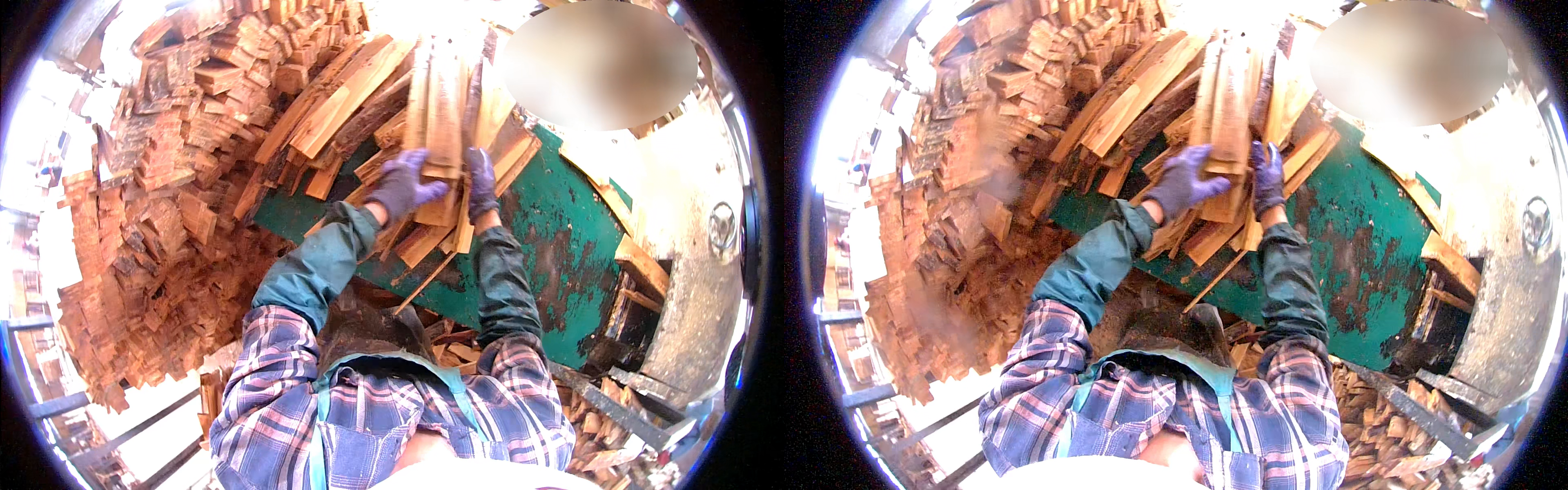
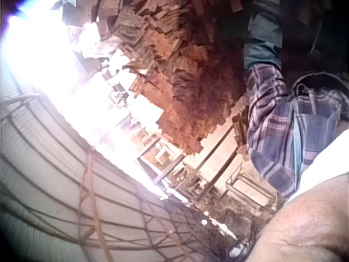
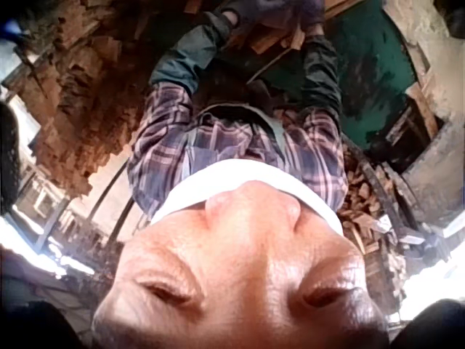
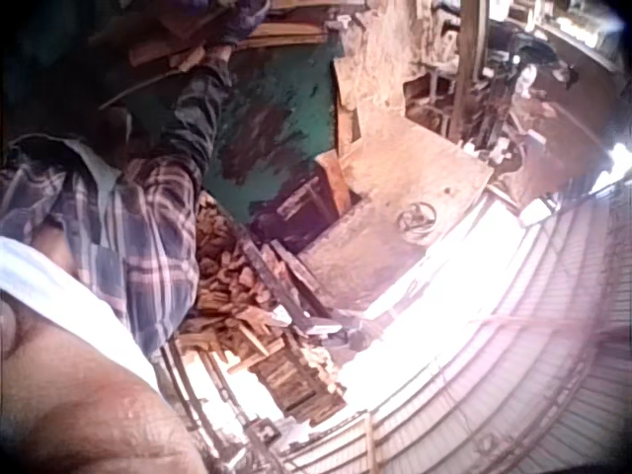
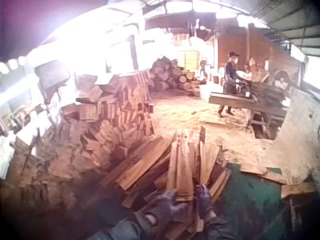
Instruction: The person picks up wooden planks from a green surface and stacks them onto a large pile. They repeatedly gather planks by hand and place them in a neat arrangement on the growing stack.
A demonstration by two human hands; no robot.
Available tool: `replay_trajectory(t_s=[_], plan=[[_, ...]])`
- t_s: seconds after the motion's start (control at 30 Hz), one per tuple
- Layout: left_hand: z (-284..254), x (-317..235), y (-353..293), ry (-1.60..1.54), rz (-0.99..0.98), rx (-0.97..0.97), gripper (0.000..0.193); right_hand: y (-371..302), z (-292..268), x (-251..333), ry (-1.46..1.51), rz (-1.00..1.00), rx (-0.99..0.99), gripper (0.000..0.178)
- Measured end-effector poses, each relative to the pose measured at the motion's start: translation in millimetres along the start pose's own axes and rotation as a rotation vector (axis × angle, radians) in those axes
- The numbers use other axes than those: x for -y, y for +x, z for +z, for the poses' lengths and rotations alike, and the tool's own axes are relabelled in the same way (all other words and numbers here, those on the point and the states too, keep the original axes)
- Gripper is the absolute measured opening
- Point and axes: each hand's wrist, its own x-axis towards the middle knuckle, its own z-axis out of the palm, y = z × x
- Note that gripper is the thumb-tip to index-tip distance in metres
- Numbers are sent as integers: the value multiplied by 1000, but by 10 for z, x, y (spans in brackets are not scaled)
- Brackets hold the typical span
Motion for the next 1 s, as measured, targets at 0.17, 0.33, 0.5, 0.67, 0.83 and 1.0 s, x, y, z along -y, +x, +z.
replay_trajectory(t_s=[0.17, 0.33, 0.5, 0.67, 0.83, 1.0], plan=[[-466, 25, 227, -321, 51, 359, 55, -109, -191, 157, 124, 124, 180, 48], [-1556, 996, 430, 666, -304, 270, 76, -16, -75, 61, 36, 13, 22, 53], [-1552, 1584, 299, 735, -248, 391, 97, 79, 121, 37, 267, 80, -23, 66], [-1747, 1936, 498, -692, -344, 49, 61, -109, 582, 161, -264, 32, 77, 81], [-1879, 1899, 395, -1250, -474, 111, 59, -248, 983, 220, -772, 117, -119, 109], [-1775, 1613, 265, -1550, -536, 68, 54, -268, 993, 146, -789, 108, -130, 107]])
